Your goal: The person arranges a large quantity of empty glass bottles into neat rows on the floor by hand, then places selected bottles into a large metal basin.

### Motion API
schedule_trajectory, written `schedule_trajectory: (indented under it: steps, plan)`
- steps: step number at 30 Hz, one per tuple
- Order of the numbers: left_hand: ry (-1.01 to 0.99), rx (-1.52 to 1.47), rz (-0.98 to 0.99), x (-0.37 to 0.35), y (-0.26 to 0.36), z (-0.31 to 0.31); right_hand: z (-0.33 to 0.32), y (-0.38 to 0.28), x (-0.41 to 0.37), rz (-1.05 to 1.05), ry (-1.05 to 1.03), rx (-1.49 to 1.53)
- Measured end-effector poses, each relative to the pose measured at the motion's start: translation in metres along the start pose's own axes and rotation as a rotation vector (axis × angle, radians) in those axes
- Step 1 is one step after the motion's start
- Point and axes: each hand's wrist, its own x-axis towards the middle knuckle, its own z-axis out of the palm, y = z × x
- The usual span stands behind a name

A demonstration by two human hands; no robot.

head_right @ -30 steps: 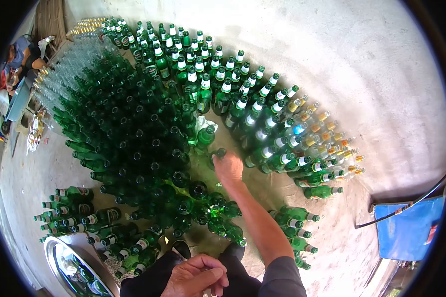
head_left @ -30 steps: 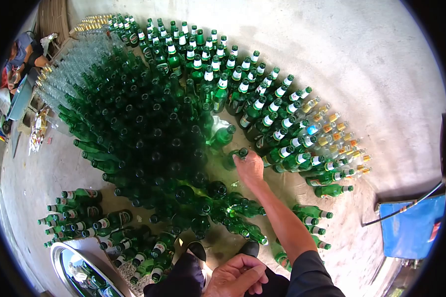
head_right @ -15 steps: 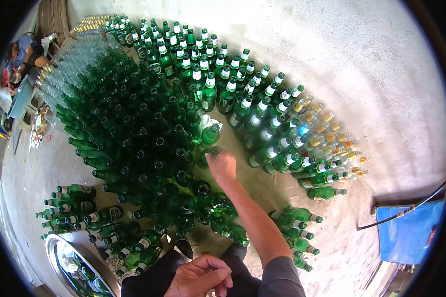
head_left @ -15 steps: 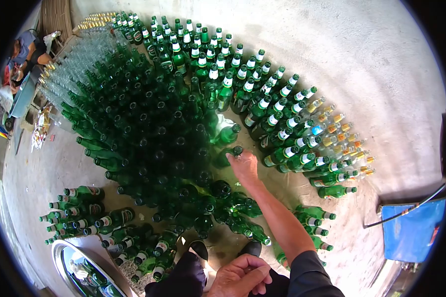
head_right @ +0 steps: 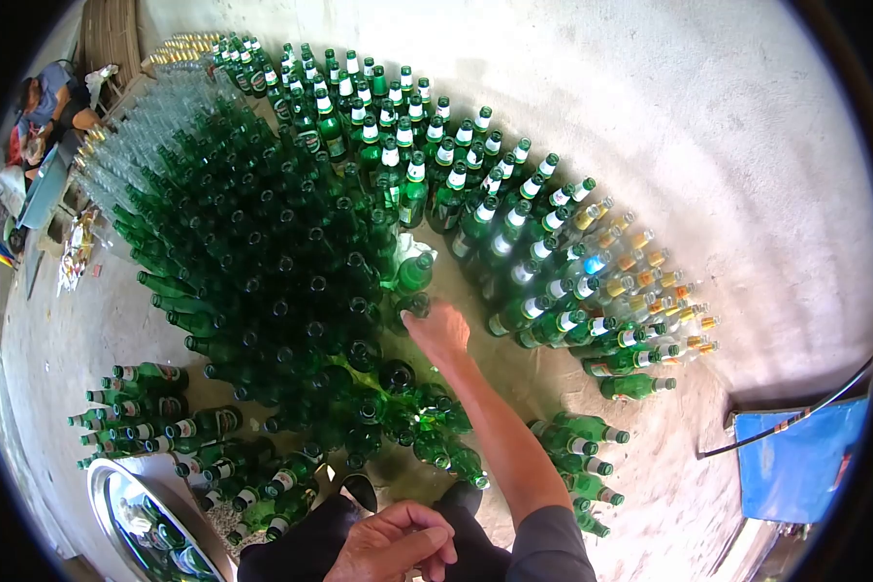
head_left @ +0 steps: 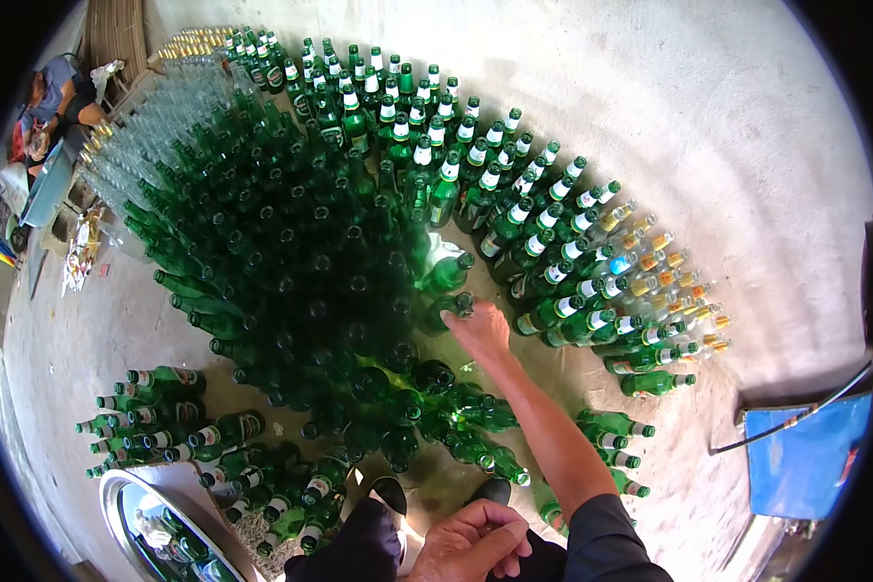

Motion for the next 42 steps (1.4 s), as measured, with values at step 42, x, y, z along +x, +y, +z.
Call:
schedule_trajectory:
  steps: [42]
  plan:
    - [-0.062,-0.036,0.056,0.008,-0.010,0.004,-0.070,-0.027,0.072,-0.044,-0.114,0.155]
